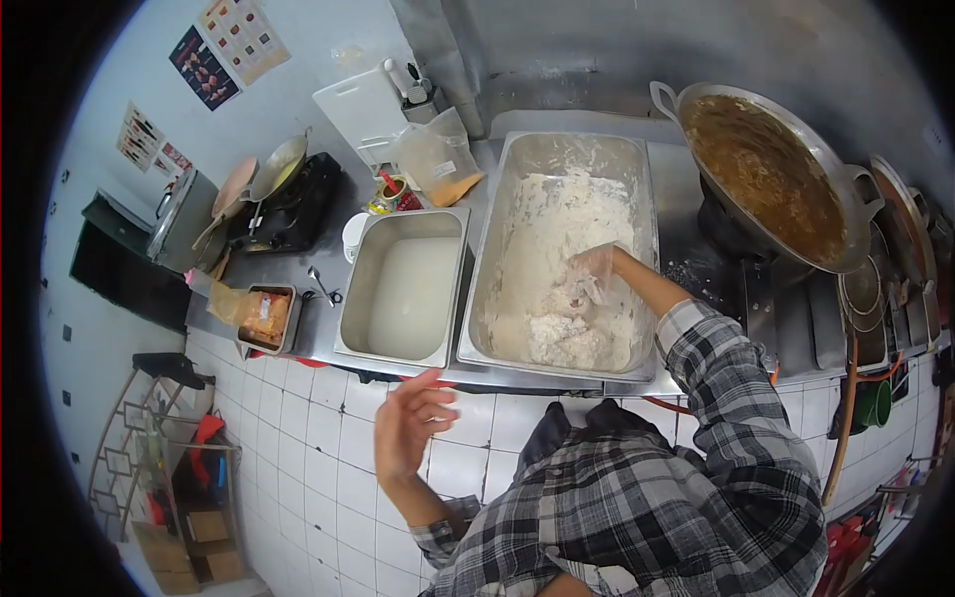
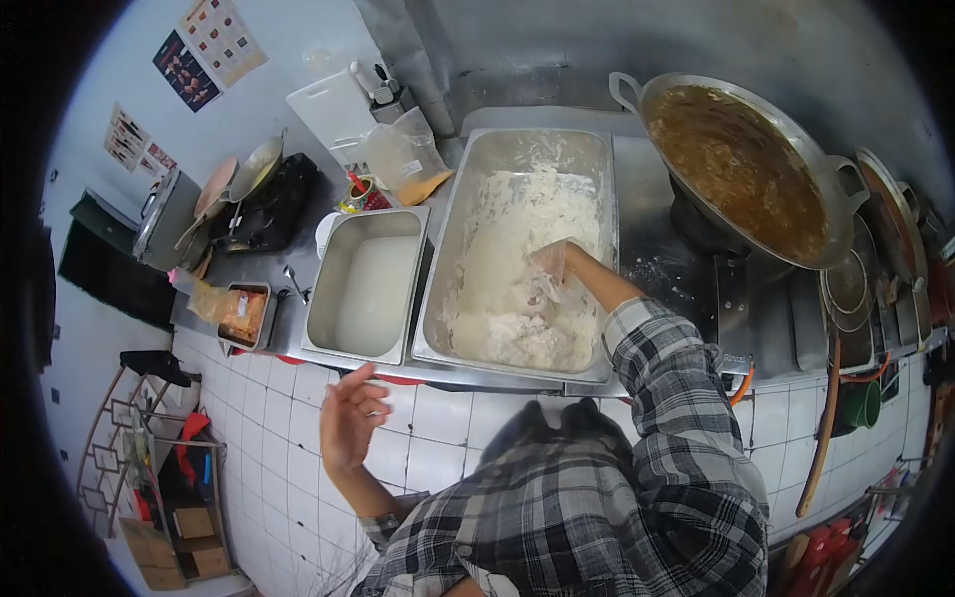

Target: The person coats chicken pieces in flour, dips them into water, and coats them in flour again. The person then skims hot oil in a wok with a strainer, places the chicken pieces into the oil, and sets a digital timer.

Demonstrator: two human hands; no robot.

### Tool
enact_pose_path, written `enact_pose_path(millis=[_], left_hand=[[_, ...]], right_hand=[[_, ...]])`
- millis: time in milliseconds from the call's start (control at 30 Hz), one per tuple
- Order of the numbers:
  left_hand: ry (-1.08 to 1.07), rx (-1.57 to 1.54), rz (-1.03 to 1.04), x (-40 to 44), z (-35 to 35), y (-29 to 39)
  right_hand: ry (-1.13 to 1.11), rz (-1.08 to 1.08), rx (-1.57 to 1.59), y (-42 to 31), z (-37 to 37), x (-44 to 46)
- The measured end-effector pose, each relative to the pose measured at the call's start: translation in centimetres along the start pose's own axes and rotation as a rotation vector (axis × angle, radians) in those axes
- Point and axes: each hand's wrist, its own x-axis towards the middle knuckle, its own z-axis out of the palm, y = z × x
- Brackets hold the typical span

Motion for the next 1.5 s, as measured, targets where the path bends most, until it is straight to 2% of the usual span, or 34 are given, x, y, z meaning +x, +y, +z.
enact_pose_path(millis=[67, 167, 200, 300, 367, 467, 567, 767, 933, 1000, 1033, 1100, 1233, 1300, 1333, 1400, 1433, 1500], left_hand=[[0.058, -0.186, 0.088, -0.7, -1.6, 0.1], [0.148, -0.376, 0.167, -0.9, -2.9, 0.0], [0.216, -0.380, 0.172, -1.0, -3.0, 0.2], [0.290, -0.389, 0.180, -1.5, -3.8, 0.1], [0.349, -0.361, 0.173, -2.3, -4.2, 0.2], [0.367, -0.386, 0.184, -3.4, -6.0, -0.4], [0.378, -0.423, 0.184, -3.6, -6.6, -0.5], [0.421, -0.417, 0.146, -2.6, -5.4, -1.1], [0.509, -0.389, 0.138, -3.3, -5.2, -2.4], [0.517, -0.405, 0.165, -3.3, -5.7, -3.0], [0.523, -0.417, 0.180, -3.3, -5.7, -3.4], [0.535, -0.437, 0.209, -3.1, -5.6, -3.7], [0.575, -0.468, 0.253, -2.8, -4.6, -3.8], [0.581, -0.490, 0.261, -2.8, -4.7, -4.0], [0.581, -0.499, 0.265, -2.8, -4.8, -4.0], [0.581, -0.486, 0.278, -2.7, -4.7, -3.7], [0.582, -0.479, 0.281, -2.9, -4.6, -3.5], [0.574, -0.431, 0.272, -3.1, -4.8, -3.4]], right_hand=[[-0.124, 0.652, 0.156, 3.1, 1.8, 0.3], [-0.527, 0.624, -0.500, 2.1, 3.1, 7.7], [0.041, 0.718, -0.246, -9.3, 1.1, 4.4], [0.196, 0.791, -0.598, -11.9, 2.3, 5.6], [0.186, 0.655, -0.603, -10.1, 1.6, 4.1], [0.227, 0.152, -0.378, -3.4, -1.9, -0.6], [0.195, -0.047, -0.317, 1.9, -4.2, -4.0], [-0.180, 0.497, -1.042, 3.0, 0.0, -5.0], [-0.035, 0.654, -1.450, -4.2, 5.7, -4.7], [0.191, 0.736, -1.659, -5.2, 8.3, -3.5], [0.388, 0.777, -1.786, -4.5, 9.7, -2.6], [0.576, 0.793, -1.995, -4.1, 10.6, -2.2], [0.527, 0.712, -2.360, -5.1, 10.4, -1.8], [0.669, 0.641, -2.011, -5.9, 10.2, -2.5], [0.783, 0.584, -1.566, -6.3, 9.3, -2.8], [0.473, 0.635, -1.074, -6.6, 5.5, -3.4], [0.085, 0.735, -0.997, -6.4, 2.5, -3.7], [-0.231, 0.709, -0.900, -5.8, -0.6, -3.8]])
